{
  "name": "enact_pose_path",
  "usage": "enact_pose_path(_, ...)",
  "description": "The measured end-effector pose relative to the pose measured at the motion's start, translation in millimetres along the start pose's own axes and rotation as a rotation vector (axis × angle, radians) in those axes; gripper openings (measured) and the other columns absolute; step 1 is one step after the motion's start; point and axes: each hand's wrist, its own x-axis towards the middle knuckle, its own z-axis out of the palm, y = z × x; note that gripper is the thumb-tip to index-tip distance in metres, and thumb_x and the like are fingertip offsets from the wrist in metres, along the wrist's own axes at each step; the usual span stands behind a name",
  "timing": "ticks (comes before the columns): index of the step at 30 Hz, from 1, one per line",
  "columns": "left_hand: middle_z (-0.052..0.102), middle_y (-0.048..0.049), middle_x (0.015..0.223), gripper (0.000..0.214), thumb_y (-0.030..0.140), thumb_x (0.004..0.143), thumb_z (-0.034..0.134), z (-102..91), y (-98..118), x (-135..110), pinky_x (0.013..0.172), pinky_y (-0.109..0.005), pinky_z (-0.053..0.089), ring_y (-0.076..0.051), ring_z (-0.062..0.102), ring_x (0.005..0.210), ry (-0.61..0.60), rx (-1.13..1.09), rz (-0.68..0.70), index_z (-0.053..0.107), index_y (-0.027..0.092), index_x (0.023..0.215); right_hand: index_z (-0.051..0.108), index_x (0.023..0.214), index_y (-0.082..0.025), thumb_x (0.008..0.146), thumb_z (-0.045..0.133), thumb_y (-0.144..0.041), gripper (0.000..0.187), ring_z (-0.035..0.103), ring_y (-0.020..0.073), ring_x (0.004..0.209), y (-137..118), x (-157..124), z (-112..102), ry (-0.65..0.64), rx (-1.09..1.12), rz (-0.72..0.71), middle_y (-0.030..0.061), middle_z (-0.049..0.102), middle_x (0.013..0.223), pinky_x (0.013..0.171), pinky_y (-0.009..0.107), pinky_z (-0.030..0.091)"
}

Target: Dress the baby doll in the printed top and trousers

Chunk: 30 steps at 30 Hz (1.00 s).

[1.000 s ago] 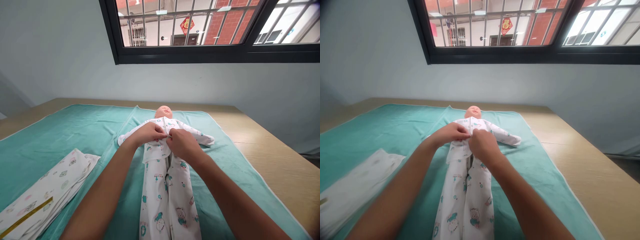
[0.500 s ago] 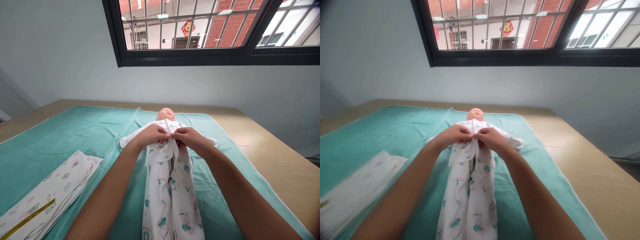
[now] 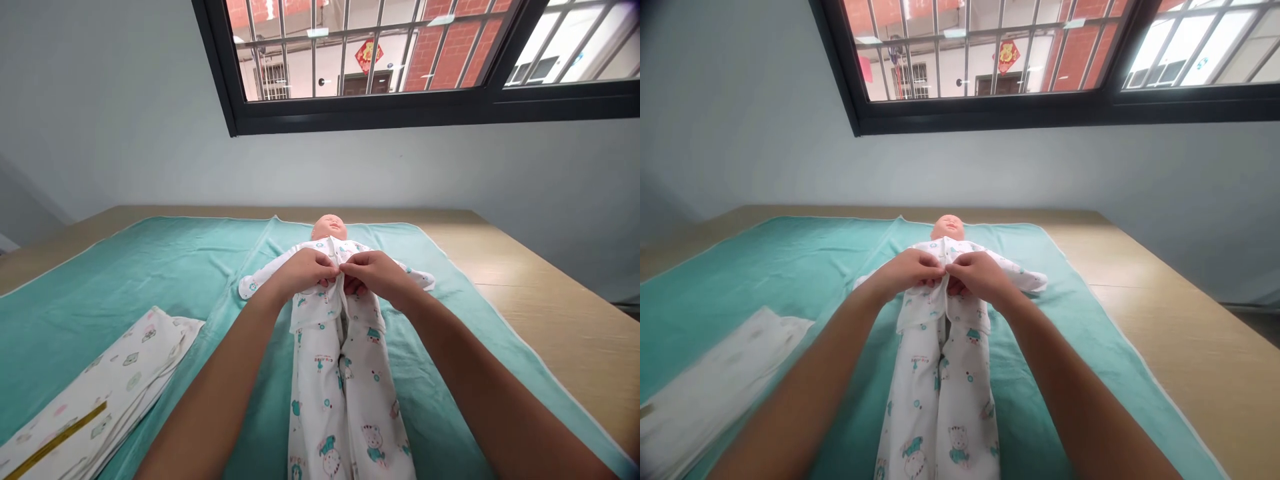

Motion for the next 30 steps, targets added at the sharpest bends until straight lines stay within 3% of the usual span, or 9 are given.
enact_pose_path(4, 0.063, 0.0002, 0.062, 0.018, 0.030, 0.073, 0.068, -1.9, -0.3, 1.8, 0.058, -0.024, 0.044, -0.012, 0.058, 0.062, 0.003, 0.009, -0.025, 0.064, 0.017, 0.060, 0.074, 0.076, -0.017, 0.078, 0.065, -0.028, 0.014, 0.067, 0.0175, 0.075, -1.1, -1.3, -10.6, -0.171, 0.036, -0.026, 0.0067, 0.074, 0.082, 0.070, 0.029, 0.055)
enact_pose_path(6, 0.065, -0.0006, 0.062, 0.016, 0.026, 0.072, 0.069, -1.7, -0.1, 2.6, 0.060, -0.024, 0.047, -0.013, 0.063, 0.064, 0.002, -0.003, -0.043, 0.064, 0.017, 0.061, 0.075, 0.078, -0.018, 0.076, 0.066, -0.027, 0.012, 0.068, 0.0174, 0.077, 0.8, -0.3, -13.0, -0.197, 0.024, -0.047, 0.0064, 0.075, 0.085, 0.071, 0.029, 0.055)
enact_pose_path(12, 0.070, -0.0045, 0.069, 0.010, 0.018, 0.076, 0.068, 2.7, 1.4, 2.7, 0.066, -0.027, 0.056, -0.017, 0.070, 0.067, 0.013, -0.081, -0.088, 0.066, 0.014, 0.067, 0.071, 0.076, -0.020, 0.073, 0.068, -0.028, 0.009, 0.064, 0.0164, 0.066, 8.3, 5.0, -4.6, -0.093, -0.129, -0.097, 0.0025, 0.070, 0.070, 0.059, 0.028, 0.051)
enact_pose_path(16, 0.070, -0.0056, 0.069, 0.017, 0.027, 0.078, 0.073, 3.8, 1.0, 2.7, 0.065, -0.027, 0.058, -0.016, 0.070, 0.066, 0.015, -0.129, -0.092, 0.067, 0.013, 0.071, 0.065, 0.076, -0.021, 0.075, 0.064, -0.028, 0.007, 0.052, 0.0110, 0.050, 8.2, 2.4, 1.6, -0.041, -0.218, -0.153, -0.0037, 0.062, 0.057, 0.048, 0.024, 0.042)
enact_pose_path(23, 0.068, -0.0039, 0.064, 0.026, 0.034, 0.073, 0.080, 8.3, -0.4, 4.5, 0.059, -0.027, 0.059, -0.016, 0.068, 0.061, 0.058, -0.069, -0.067, 0.065, 0.013, 0.072, 0.063, 0.071, -0.020, 0.077, 0.062, -0.032, 0.013, 0.047, 0.0089, 0.047, 13.6, 2.0, 7.1, 0.048, -0.241, -0.247, -0.0050, 0.057, 0.054, 0.046, 0.022, 0.037)
enact_pose_path(30, 0.066, -0.0028, 0.066, 0.023, 0.028, 0.077, 0.076, 8.8, -2.3, 4.0, 0.063, -0.027, 0.059, -0.015, 0.068, 0.065, 0.086, -0.177, -0.023, 0.060, 0.014, 0.070, 0.066, 0.082, -0.020, 0.077, 0.067, -0.033, 0.014, 0.048, 0.0093, 0.050, 15.7, 5.4, -0.2, -0.073, -0.120, -0.228, -0.0030, 0.061, 0.060, 0.048, 0.023, 0.037)
